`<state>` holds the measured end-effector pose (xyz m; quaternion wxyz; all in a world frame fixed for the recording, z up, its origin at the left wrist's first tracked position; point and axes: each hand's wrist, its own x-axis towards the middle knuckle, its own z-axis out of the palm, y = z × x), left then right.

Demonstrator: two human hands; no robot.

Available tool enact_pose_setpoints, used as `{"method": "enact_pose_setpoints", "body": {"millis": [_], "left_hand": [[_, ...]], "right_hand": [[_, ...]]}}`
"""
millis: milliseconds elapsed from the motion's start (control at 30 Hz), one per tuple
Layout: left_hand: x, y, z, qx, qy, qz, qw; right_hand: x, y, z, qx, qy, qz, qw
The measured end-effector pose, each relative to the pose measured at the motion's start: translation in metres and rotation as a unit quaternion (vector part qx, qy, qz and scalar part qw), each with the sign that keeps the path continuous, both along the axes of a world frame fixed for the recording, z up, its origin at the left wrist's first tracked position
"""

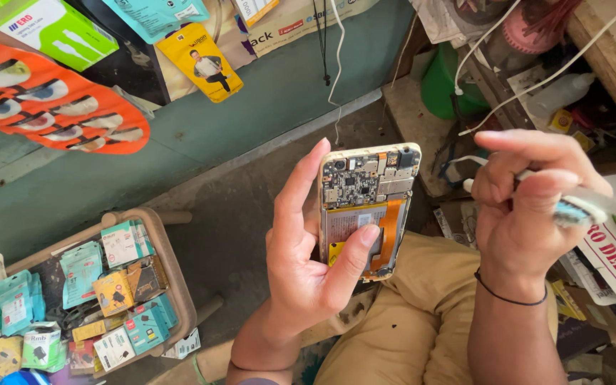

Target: The person holds an opened smartphone on their lap and works on its exposed motherboard, using tweezers and a metal pry tool to lift and reposition small internal components, and a toothbrush to brush the board. They turn the phone over and continue prying at connectors until the end.

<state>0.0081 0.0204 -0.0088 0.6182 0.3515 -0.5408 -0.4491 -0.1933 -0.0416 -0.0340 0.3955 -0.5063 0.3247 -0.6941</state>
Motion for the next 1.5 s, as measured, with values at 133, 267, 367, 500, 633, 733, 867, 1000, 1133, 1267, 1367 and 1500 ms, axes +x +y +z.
{"method": "enact_pose_setpoints", "body": {"millis": [133,267,367,500,633,733,867,1000,1133,1267,1367,1500], "left_hand": [[-0.001,-0.001,-0.002,-0.011,0.004,-0.002,1.000],[-0.001,0.000,-0.002,-0.013,-0.002,-0.003,1.000],[-0.001,0.000,-0.003,-0.013,-0.001,-0.006,1.000],[0.000,0.001,-0.003,-0.015,-0.003,-0.007,1.000],[-0.001,0.001,-0.004,-0.015,0.003,-0.007,1.000],[-0.001,0.002,-0.003,-0.012,0.003,-0.008,1.000],[-0.002,0.001,-0.003,-0.010,0.012,-0.009,1.000],[-0.002,0.000,-0.002,0.005,0.034,-0.027,0.999],[-0.003,0.000,-0.002,0.010,0.039,-0.030,0.999],[-0.002,0.000,-0.002,0.003,0.028,-0.026,0.999],[-0.002,0.000,-0.003,0.001,0.028,-0.028,0.999],[-0.002,0.000,-0.004,0.001,0.024,-0.027,0.999]], "right_hand": [[-0.003,0.001,-0.002,0.038,0.002,-0.009,0.999],[-0.007,-0.003,-0.008,0.004,-0.020,0.009,1.000],[-0.013,-0.005,-0.012,0.013,-0.123,0.064,0.990],[-0.017,-0.003,-0.017,0.044,-0.202,0.099,0.973],[-0.012,0.000,-0.021,0.072,-0.225,0.123,0.964],[-0.011,-0.007,-0.023,0.165,-0.384,0.131,0.899],[-0.014,-0.014,-0.025,0.185,-0.514,0.211,0.811],[-0.017,-0.010,-0.024,0.163,-0.476,0.266,0.822],[-0.013,-0.013,-0.018,0.190,-0.487,0.206,0.827],[-0.004,-0.005,-0.008,0.182,-0.477,0.120,0.852],[0.000,0.011,-0.004,0.142,-0.399,0.032,0.905],[0.003,0.022,-0.011,0.031,-0.254,0.032,0.966]]}}
